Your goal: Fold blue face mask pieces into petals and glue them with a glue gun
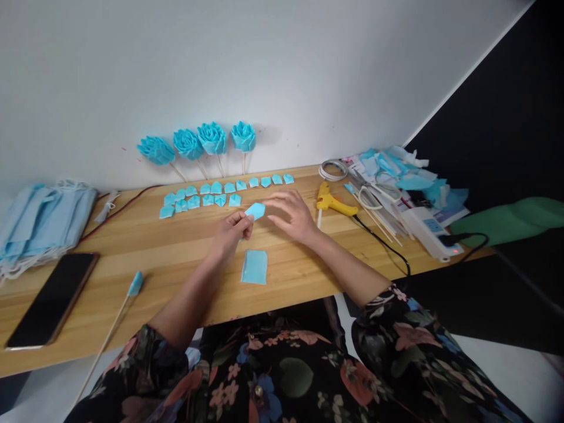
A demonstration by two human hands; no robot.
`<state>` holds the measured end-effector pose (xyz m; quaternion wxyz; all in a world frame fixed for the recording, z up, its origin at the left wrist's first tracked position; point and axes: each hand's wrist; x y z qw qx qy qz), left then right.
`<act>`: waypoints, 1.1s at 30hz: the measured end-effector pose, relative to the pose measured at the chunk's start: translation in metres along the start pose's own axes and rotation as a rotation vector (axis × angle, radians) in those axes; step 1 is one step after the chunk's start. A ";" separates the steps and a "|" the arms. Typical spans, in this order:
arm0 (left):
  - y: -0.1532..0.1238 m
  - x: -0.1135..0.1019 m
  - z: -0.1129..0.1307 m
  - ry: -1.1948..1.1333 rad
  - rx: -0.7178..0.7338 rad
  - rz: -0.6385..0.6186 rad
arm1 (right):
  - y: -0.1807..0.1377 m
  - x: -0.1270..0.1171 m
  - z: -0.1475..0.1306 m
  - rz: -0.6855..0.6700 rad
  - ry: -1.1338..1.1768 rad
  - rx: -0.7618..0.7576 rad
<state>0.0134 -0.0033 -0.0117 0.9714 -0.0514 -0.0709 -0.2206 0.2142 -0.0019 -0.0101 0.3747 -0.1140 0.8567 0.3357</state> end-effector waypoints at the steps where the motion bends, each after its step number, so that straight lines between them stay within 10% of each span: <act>1: 0.000 0.001 0.000 -0.019 -0.003 -0.017 | 0.000 0.000 -0.002 -0.016 -0.053 -0.035; 33: -0.005 0.006 0.005 0.299 0.047 0.047 | -0.001 0.012 -0.005 -0.099 0.146 0.058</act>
Point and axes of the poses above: each hand's wrist, its own y-axis towards the middle knuckle, its own x-axis out of the palm, z = x × y, and after that the axes turned 12 degrees about -z, right-handed
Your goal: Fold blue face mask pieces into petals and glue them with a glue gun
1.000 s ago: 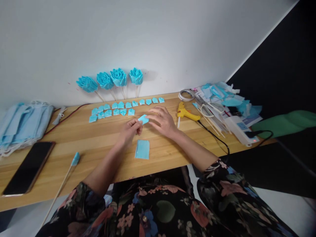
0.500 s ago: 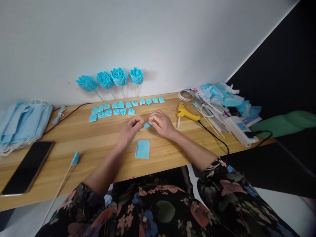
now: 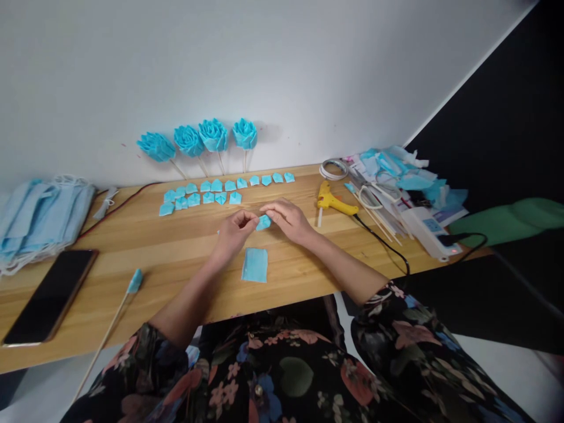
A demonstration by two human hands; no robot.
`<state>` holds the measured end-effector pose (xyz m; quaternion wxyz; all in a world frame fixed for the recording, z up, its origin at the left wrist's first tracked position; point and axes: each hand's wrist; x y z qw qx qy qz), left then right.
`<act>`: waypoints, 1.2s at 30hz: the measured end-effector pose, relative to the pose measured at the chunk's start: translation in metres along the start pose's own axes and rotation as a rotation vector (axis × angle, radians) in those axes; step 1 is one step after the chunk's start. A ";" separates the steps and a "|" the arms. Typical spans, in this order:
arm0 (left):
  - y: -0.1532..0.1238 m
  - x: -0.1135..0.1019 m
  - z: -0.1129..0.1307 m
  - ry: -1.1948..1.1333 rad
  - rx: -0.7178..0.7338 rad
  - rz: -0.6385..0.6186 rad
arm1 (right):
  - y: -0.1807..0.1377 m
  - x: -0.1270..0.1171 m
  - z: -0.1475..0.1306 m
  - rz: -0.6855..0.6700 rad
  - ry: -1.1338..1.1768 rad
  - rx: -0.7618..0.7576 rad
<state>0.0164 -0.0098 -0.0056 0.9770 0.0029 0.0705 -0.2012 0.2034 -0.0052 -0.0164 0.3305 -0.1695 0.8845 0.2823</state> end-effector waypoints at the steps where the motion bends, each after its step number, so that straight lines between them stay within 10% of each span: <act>1: 0.000 0.000 0.000 0.001 0.003 0.003 | 0.000 0.000 0.001 -0.006 0.009 0.018; 36: 0.001 0.000 -0.002 0.177 0.091 -0.031 | -0.001 -0.001 -0.003 -0.073 0.101 0.007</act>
Point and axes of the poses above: each hand's wrist, its own y-axis towards the middle knuckle, its own x-axis out of the palm, z = x × y, and after that the axes turned 12 degrees about -z, right-handed
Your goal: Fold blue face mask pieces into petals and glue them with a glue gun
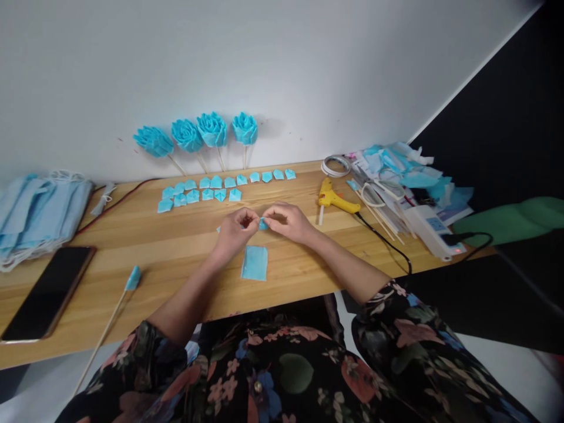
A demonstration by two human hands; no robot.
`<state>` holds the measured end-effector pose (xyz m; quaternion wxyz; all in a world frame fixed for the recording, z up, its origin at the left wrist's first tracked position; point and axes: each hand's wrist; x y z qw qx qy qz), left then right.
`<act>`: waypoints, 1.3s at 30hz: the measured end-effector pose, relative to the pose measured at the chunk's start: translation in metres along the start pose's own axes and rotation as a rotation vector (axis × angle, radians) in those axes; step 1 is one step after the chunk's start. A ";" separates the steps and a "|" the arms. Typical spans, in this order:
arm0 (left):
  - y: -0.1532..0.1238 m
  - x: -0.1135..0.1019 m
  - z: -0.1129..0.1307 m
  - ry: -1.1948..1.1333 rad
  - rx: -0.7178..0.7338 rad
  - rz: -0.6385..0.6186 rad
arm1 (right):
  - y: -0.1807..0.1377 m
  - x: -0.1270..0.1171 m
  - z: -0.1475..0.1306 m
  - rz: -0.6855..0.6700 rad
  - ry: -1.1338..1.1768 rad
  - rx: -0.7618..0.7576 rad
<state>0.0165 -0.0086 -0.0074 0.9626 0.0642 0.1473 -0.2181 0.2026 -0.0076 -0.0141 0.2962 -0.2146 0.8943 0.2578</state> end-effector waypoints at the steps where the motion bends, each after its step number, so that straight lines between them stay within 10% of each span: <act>1: 0.000 0.000 0.000 0.021 0.004 0.002 | 0.000 0.001 0.001 0.003 -0.010 0.003; 25: -0.001 0.000 0.001 -0.039 -0.057 -0.021 | -0.002 0.000 0.004 0.091 0.004 0.044; 39: -0.002 0.001 0.002 -0.060 -0.081 -0.042 | -0.001 -0.002 0.001 0.035 -0.389 -0.112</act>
Point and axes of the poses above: each hand's wrist, its own y-axis towards the middle knuckle, its own x-axis out of the palm, z = x × y, and after that the axes turned 12 degrees about -z, right-handed
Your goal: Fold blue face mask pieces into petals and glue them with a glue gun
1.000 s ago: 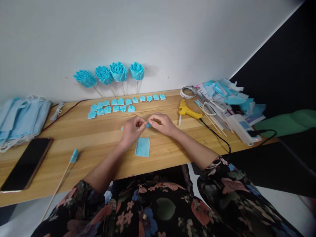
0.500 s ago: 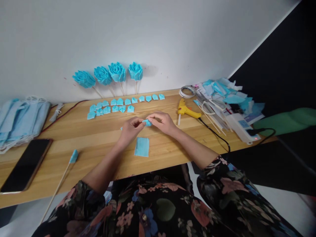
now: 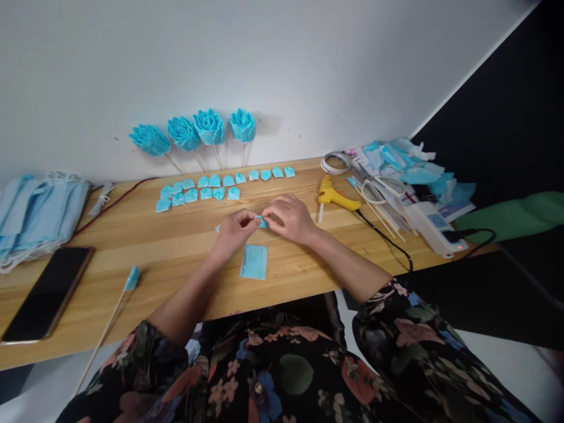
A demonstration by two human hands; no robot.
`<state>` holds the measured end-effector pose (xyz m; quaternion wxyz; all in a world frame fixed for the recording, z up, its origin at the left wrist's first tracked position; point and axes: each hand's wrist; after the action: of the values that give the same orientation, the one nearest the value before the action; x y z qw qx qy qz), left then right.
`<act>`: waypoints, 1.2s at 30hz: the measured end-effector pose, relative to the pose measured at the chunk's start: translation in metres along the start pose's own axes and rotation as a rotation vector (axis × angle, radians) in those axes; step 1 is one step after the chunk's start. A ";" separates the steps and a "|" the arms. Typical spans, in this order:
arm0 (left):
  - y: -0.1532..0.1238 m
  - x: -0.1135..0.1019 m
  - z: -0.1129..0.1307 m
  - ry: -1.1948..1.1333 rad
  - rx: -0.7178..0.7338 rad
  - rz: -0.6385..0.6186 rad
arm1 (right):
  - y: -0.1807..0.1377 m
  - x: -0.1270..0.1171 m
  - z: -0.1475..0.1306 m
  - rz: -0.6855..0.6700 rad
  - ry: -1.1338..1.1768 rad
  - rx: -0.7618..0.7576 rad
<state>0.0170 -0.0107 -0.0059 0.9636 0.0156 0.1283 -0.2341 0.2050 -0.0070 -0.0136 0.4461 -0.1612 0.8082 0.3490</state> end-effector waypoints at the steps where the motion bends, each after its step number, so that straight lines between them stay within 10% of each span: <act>1: 0.000 0.000 0.000 -0.010 -0.001 -0.007 | 0.000 -0.001 -0.001 -0.017 -0.029 -0.012; 36: 0.002 -0.002 -0.002 -0.021 0.029 0.024 | 0.001 0.003 0.001 0.084 0.274 0.078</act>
<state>0.0156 -0.0078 -0.0078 0.9673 0.0285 0.1145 -0.2247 0.2031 -0.0059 -0.0164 0.3224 -0.1559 0.8806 0.3103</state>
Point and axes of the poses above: each hand's wrist, its own y-axis towards the middle knuckle, its own x-axis out of the palm, z = x × y, and after that the axes turned 12 degrees about -z, right-handed
